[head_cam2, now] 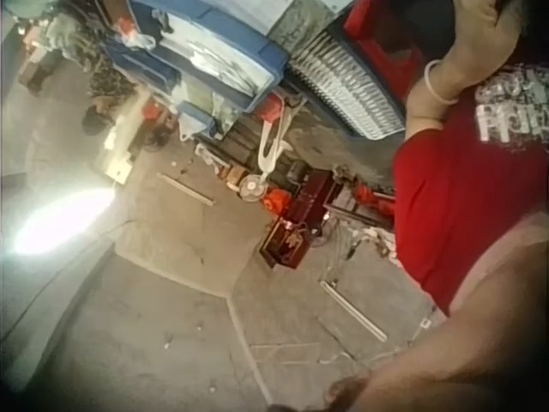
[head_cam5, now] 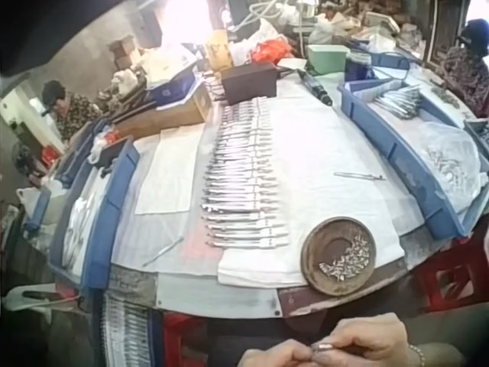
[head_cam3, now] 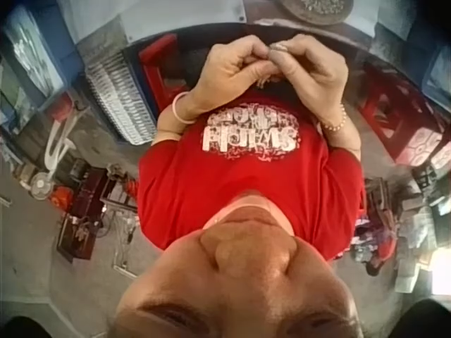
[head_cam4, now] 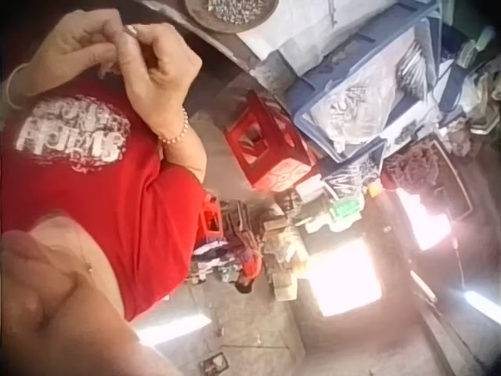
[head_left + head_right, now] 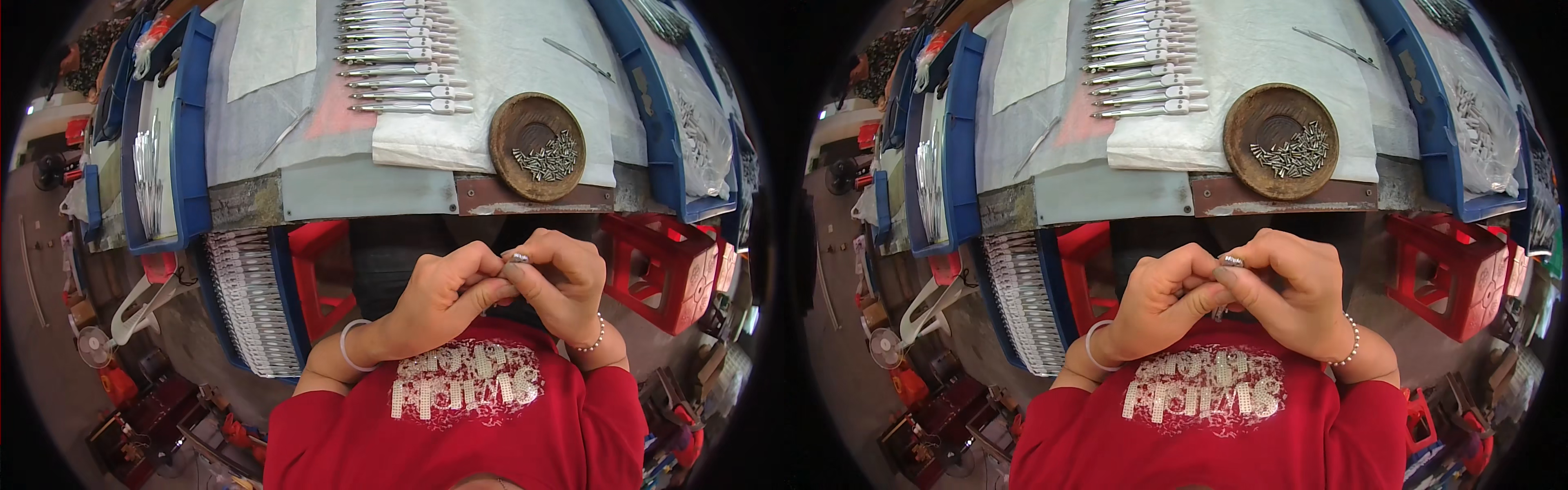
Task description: Assembling small metal components onto rods at a manufacturing workstation.
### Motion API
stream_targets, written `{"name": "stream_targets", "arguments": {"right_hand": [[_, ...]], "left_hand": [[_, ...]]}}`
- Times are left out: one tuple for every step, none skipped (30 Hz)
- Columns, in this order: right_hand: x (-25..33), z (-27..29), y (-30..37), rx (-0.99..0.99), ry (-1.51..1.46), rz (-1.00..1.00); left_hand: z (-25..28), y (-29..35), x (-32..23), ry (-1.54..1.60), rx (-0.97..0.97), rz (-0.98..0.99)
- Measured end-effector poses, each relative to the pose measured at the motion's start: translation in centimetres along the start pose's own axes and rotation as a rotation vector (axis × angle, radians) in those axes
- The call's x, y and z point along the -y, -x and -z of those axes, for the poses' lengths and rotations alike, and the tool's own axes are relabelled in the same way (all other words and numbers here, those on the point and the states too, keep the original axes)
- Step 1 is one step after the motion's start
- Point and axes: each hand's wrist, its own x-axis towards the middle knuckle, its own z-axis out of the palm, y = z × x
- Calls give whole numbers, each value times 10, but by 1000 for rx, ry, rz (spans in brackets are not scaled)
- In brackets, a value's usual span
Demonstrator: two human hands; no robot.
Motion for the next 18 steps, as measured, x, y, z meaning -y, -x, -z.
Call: {"name": "stream_targets", "arguments": {"right_hand": [[1,0,0,20,-95,-127],[0,-1,0,40,-190,-255],[-4,-1,-2,48,-229,-313],[-4,-5,-5,18,-351,-455],[-5,-4,-8,18,-344,-528],[-8,-5,-11,-8,-405,-585],[-16,-7,-10,-52,-398,-581],[-18,-4,-12,-36,-426,-643],[-19,-4,-13,-46,-466,-671],[-21,-4,-16,-58,-506,-691],[-23,-5,-16,-74,-573,-704],[-25,-5,-16,-67,-572,-707],[-26,-5,-17,-65,-619,-736],[-27,-4,-18,-64,-667,-763],[-27,-4,-18,-62,-663,-759],[-26,-4,-18,-62,-677,-762],[-26,-4,-18,-63,-691,-766],[-26,-4,-18,-61,-688,-761]], "left_hand": [[1,0,1,54,31,69],[2,-1,2,108,61,138],[5,-3,5,176,83,185],[4,-5,8,311,63,233],[2,-7,9,452,45,284],[5,-10,7,457,59,324],[6,-14,2,478,69,352],[8,-17,-1,521,66,382],[9,-20,-3,528,64,416],[10,-24,-4,529,63,444],[12,-25,-1,586,71,440],[12,-24,0,591,65,439],[13,-25,0,623,69,461],[14,-26,0,655,75,482],[14,-27,0,655,75,476],[14,-26,0,671,80,482],[14,-26,0,687,85,487],[15,-27,-1,686,86,482]]}}
